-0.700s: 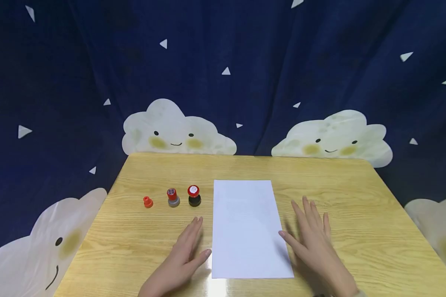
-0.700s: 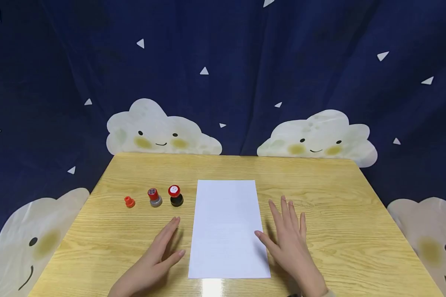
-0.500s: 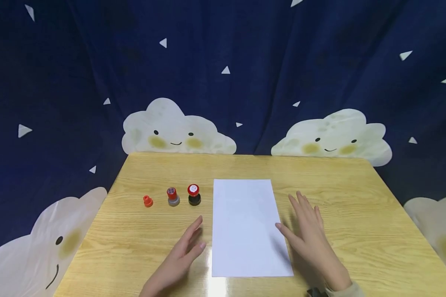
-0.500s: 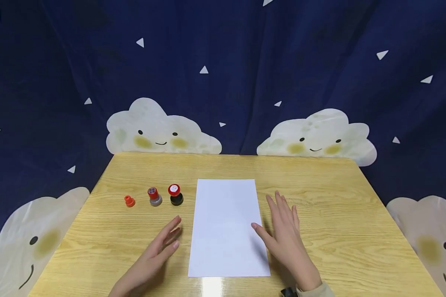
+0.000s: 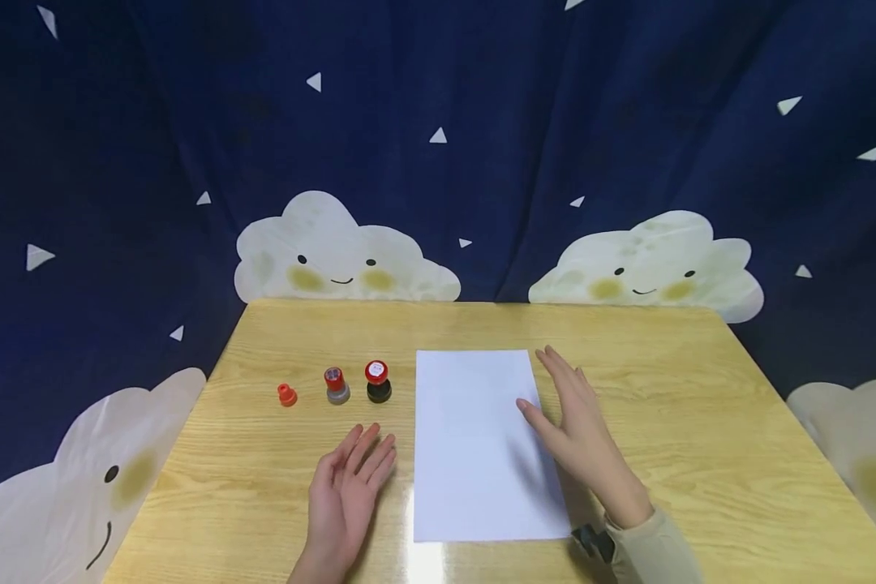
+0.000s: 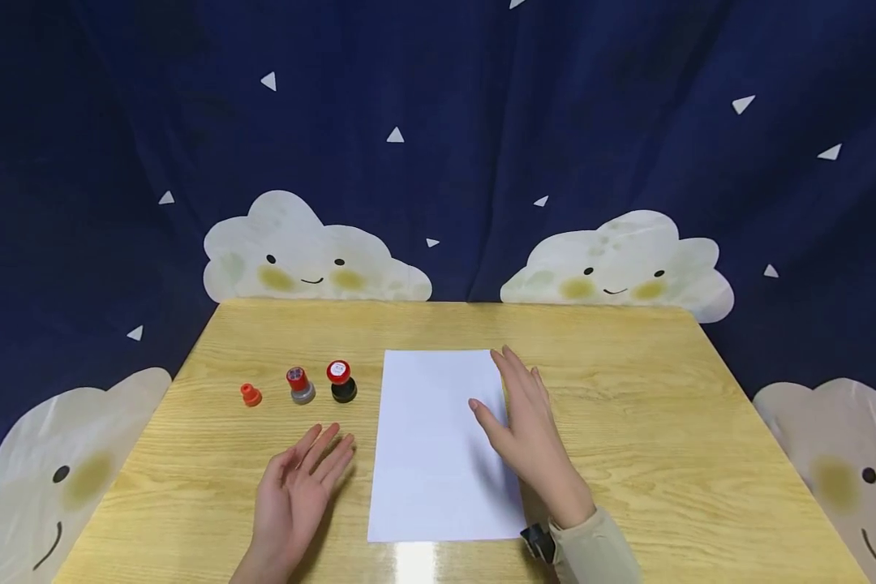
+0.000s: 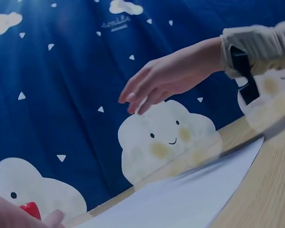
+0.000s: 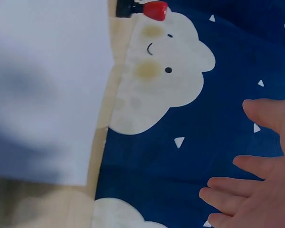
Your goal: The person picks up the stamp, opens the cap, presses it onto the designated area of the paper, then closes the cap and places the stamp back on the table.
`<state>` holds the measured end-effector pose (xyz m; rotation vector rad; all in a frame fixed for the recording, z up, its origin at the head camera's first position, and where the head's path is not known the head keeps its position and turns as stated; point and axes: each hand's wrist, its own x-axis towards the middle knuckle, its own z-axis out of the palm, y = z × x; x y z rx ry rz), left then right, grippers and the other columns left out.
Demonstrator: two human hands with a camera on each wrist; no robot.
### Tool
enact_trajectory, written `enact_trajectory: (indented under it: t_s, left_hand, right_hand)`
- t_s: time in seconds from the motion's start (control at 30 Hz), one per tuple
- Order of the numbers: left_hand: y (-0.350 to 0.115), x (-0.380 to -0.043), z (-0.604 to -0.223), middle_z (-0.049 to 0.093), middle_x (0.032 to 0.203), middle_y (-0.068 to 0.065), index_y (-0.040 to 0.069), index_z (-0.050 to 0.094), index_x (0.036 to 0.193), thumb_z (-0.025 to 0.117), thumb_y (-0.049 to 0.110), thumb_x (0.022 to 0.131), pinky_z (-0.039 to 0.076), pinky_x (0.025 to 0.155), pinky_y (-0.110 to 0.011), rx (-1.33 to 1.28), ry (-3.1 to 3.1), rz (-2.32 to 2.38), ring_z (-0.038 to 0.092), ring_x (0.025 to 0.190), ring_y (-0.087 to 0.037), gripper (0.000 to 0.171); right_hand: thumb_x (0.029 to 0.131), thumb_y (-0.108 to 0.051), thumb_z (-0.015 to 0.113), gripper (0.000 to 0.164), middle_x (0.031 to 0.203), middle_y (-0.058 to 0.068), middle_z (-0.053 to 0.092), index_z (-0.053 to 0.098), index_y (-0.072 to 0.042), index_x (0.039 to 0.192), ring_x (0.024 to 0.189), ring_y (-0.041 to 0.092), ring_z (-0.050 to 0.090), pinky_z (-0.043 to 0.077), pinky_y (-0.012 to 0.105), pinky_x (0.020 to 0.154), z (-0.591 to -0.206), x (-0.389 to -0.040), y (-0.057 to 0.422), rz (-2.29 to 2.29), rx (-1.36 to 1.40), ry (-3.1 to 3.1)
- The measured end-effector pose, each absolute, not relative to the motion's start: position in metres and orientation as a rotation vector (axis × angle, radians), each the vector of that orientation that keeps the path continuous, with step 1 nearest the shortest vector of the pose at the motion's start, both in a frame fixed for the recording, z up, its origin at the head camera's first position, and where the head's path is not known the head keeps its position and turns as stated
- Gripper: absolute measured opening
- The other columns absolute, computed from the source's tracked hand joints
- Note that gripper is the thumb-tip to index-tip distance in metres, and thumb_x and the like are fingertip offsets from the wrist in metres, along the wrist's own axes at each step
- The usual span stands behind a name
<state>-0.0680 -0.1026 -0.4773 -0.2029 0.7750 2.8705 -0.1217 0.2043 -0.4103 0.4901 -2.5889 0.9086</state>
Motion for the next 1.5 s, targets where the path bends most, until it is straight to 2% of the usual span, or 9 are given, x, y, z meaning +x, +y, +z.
enact_trajectory:
  t_s: [0.27,0.67,1.0,1.23,1.5]
  left_hand:
    - [-0.1,-0.072,-0.484,0.007,0.153,-0.019,0.001,-0.004,0.148,0.015,0.024,0.102,0.024,0.115,-0.038,-0.362,0.62,3.012,0.02,0.139,-0.035,0.055]
    - [-0.086,-0.076,-0.489,0.008,0.154,-0.016,0.004,-0.002,0.15,0.018,0.032,0.1,0.016,0.117,-0.035,-0.56,0.401,3.12,0.018,0.141,-0.031,0.06]
    - [-0.08,-0.086,-0.489,0.006,0.155,-0.017,0.006,-0.004,0.15,0.019,0.041,0.098,0.015,0.118,-0.035,-0.524,0.3,3.151,0.015,0.141,-0.031,0.067]
    - [-0.076,-0.094,-0.488,0.005,0.155,-0.015,0.007,-0.006,0.15,0.023,0.044,0.096,0.016,0.117,-0.036,-0.563,0.26,3.167,0.017,0.141,-0.032,0.071]
    - [-0.07,-0.107,-0.479,-0.002,0.155,-0.014,0.008,-0.014,0.148,0.025,0.045,0.094,0.008,0.118,-0.033,-0.605,0.374,3.166,0.01,0.142,-0.03,0.077]
  right_hand:
    - [0.088,-0.026,0.066,0.063,0.146,0.015,0.037,0.039,-0.005,0.141,0.136,0.029,0.031,0.015,0.047,0.116,-0.4,-0.142,0.176,0.956,0.564,-2.543]
    - [0.089,-0.028,0.062,0.06,0.146,0.014,0.037,0.04,-0.005,0.139,0.135,0.027,0.033,0.019,0.046,0.115,-0.396,-0.17,0.131,0.854,0.613,-2.568]
    - [0.089,-0.044,0.06,0.066,0.144,0.008,0.041,0.039,-0.011,0.142,0.134,0.022,0.036,0.03,0.041,0.112,-0.412,-0.189,0.093,0.878,0.669,-2.628]
    - [0.085,-0.041,0.066,0.07,0.142,0.005,0.043,0.037,-0.015,0.144,0.13,0.021,0.04,0.04,0.042,0.104,-0.423,-0.198,0.058,0.941,0.745,-2.71]
    - [0.079,-0.04,0.073,0.078,0.14,0.003,0.044,0.035,-0.019,0.144,0.126,0.02,0.044,0.047,0.04,0.097,-0.439,-0.213,0.023,0.874,0.774,-2.842]
